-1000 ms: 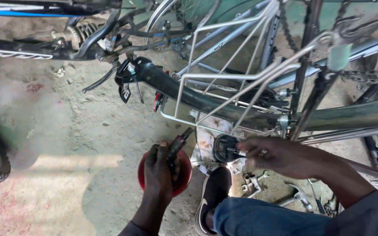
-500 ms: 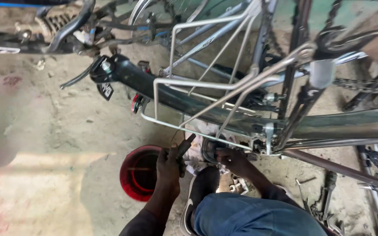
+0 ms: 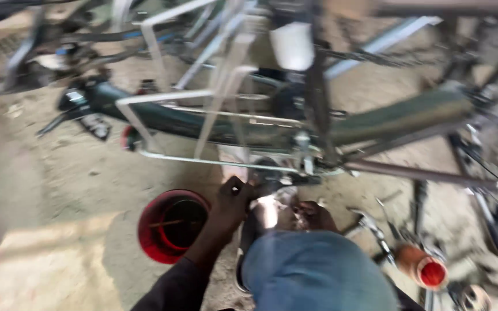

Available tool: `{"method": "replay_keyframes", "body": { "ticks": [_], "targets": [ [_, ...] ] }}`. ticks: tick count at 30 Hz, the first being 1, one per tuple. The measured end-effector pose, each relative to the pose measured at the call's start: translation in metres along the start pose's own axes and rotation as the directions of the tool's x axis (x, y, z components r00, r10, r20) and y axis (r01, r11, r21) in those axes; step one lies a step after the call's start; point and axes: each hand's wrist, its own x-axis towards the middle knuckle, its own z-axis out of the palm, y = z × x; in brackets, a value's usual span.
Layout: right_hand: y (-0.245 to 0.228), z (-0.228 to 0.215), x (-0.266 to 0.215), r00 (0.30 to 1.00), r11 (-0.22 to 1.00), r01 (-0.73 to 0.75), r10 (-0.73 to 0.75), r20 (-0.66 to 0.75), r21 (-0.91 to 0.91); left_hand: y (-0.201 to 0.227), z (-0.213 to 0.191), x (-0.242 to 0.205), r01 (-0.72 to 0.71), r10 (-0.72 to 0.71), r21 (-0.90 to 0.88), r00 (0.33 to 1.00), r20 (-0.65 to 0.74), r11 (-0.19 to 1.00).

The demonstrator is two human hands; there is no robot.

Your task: The person applies red grease to a bicycle headset bearing and inserts it into the frame's head tube. They then wipe the bearing and the frame with a cloth before reinserting the bearing into the head tube.

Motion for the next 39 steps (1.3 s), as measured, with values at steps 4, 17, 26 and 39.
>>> {"method": "replay_keyframes", "body": {
  "ticks": [4,17,26,39],
  "targets": [
    [0.019,-0.016,0.017,0.876,0.387,0.298,-0.473,0.089,-0.872,0.008,0.021,0.011,-0.025,-0.007,0.242,0.992,0.130,0.970],
    [0.088,-0.011,0.098,0.549,-0.295,0.231,-0.748,0.375,-0.927,0.007,0.052,0.025,0.078,-0.100,0.257,0.992,0.073,0.963],
    [0.044,0.013,0.042,0.608,-0.004,0.216,-0.782,0.138,-0.976,0.069,0.119,0.004,-0.113,-0.233,0.864,0.938,0.255,0.490],
    [-0.121,-0.144,-0.095,0.440,-0.333,0.709,-0.481,0.759,-0.622,0.130,0.196,-0.047,-0.507,-0.527,0.823,0.641,0.558,0.255]
  ]
}}
